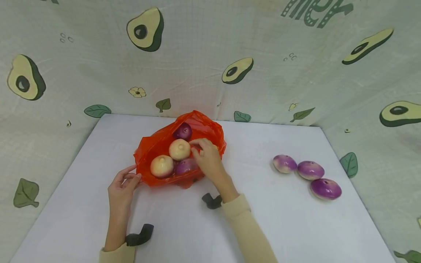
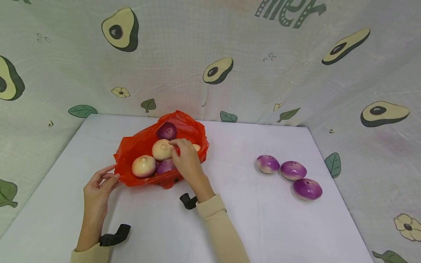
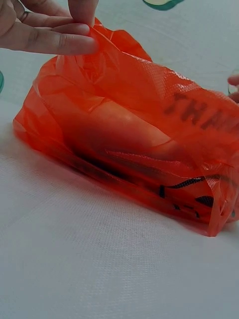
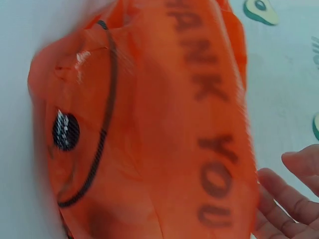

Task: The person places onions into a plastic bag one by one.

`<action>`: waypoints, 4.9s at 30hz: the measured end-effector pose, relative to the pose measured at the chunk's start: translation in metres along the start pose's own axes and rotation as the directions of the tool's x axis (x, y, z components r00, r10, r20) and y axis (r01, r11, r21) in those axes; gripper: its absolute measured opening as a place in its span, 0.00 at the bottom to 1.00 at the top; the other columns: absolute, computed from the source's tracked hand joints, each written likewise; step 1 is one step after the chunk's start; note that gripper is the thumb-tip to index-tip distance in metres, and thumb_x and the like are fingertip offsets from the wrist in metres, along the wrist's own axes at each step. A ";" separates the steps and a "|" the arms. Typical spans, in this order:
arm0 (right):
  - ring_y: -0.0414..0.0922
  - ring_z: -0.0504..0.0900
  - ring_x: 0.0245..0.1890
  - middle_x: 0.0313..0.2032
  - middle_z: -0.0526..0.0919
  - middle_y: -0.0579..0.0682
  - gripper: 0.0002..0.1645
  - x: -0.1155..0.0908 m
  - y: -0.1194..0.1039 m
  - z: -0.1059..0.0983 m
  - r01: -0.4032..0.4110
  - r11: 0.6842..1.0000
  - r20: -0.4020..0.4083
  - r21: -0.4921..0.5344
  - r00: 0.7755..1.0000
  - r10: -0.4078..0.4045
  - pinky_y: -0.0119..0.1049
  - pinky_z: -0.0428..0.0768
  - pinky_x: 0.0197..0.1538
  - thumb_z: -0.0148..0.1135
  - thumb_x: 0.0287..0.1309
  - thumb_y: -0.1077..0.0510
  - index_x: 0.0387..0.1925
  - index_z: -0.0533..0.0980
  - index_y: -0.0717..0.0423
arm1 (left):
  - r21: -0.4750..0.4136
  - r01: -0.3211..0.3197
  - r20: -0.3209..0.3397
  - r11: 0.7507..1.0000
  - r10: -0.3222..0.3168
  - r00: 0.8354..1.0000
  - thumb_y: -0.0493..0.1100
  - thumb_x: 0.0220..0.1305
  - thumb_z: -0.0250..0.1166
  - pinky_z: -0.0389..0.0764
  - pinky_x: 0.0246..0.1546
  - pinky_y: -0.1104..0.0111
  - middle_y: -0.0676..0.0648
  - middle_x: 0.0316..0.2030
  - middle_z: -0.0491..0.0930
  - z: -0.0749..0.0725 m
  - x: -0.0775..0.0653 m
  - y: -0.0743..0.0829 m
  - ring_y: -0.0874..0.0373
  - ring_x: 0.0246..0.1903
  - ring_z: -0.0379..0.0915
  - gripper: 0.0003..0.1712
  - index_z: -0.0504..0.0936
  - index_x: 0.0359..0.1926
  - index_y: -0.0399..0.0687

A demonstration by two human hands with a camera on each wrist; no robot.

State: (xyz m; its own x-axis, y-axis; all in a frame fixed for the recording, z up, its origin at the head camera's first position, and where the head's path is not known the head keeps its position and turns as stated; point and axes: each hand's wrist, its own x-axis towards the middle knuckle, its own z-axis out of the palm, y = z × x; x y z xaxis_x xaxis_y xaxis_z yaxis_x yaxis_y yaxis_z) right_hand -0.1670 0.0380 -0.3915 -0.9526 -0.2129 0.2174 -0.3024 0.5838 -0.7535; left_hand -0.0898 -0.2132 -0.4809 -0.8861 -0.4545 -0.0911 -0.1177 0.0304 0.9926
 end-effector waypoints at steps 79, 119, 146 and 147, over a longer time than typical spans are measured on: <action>0.59 0.66 0.58 0.56 0.69 0.66 0.26 -0.092 0.162 -0.146 -0.420 0.887 -0.582 0.192 0.679 0.447 0.52 0.61 0.65 0.60 0.58 0.57 0.57 0.70 0.63 | -0.001 0.039 -0.042 0.999 -0.039 0.998 0.55 0.54 0.67 0.79 0.38 0.81 0.46 0.40 0.73 0.003 0.009 -0.007 0.59 0.37 0.78 0.26 0.77 0.55 0.58; 0.53 0.66 0.61 0.66 0.61 0.60 0.47 -0.086 0.172 -0.144 -0.654 0.626 -0.290 0.425 0.556 0.779 0.42 0.68 0.64 0.61 0.56 0.44 0.70 0.49 0.53 | -0.014 0.112 -0.050 0.994 -0.112 0.992 0.45 0.60 0.63 0.77 0.38 0.84 0.51 0.36 0.72 0.012 -0.017 0.044 0.67 0.32 0.77 0.22 0.75 0.56 0.49; 0.43 0.70 0.51 0.60 0.69 0.54 0.43 -0.073 0.133 -0.125 -0.510 0.790 -0.330 0.341 0.722 0.609 0.33 0.72 0.52 0.65 0.54 0.46 0.66 0.57 0.51 | -0.020 0.093 -0.037 0.995 -0.094 0.995 0.44 0.60 0.63 0.77 0.37 0.84 0.52 0.35 0.73 0.013 -0.016 0.043 0.66 0.32 0.76 0.22 0.75 0.56 0.48; 0.43 0.70 0.51 0.60 0.69 0.54 0.42 -0.072 0.129 -0.123 -0.502 0.795 -0.327 0.340 0.730 0.600 0.32 0.72 0.52 0.65 0.54 0.46 0.66 0.58 0.50 | -0.020 0.093 -0.037 0.995 -0.093 0.995 0.44 0.60 0.63 0.77 0.37 0.84 0.52 0.35 0.73 0.013 -0.016 0.042 0.66 0.32 0.76 0.22 0.75 0.56 0.48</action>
State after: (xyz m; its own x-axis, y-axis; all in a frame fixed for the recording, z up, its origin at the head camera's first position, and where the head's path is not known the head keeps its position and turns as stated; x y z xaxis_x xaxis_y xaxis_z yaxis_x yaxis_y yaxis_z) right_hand -0.1418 0.2254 -0.4281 -0.8877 0.4515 -0.0908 0.2490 0.3046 -0.9194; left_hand -0.0865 -0.1932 -0.4384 -0.8542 -0.4876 -0.1804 -0.1903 -0.0297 0.9813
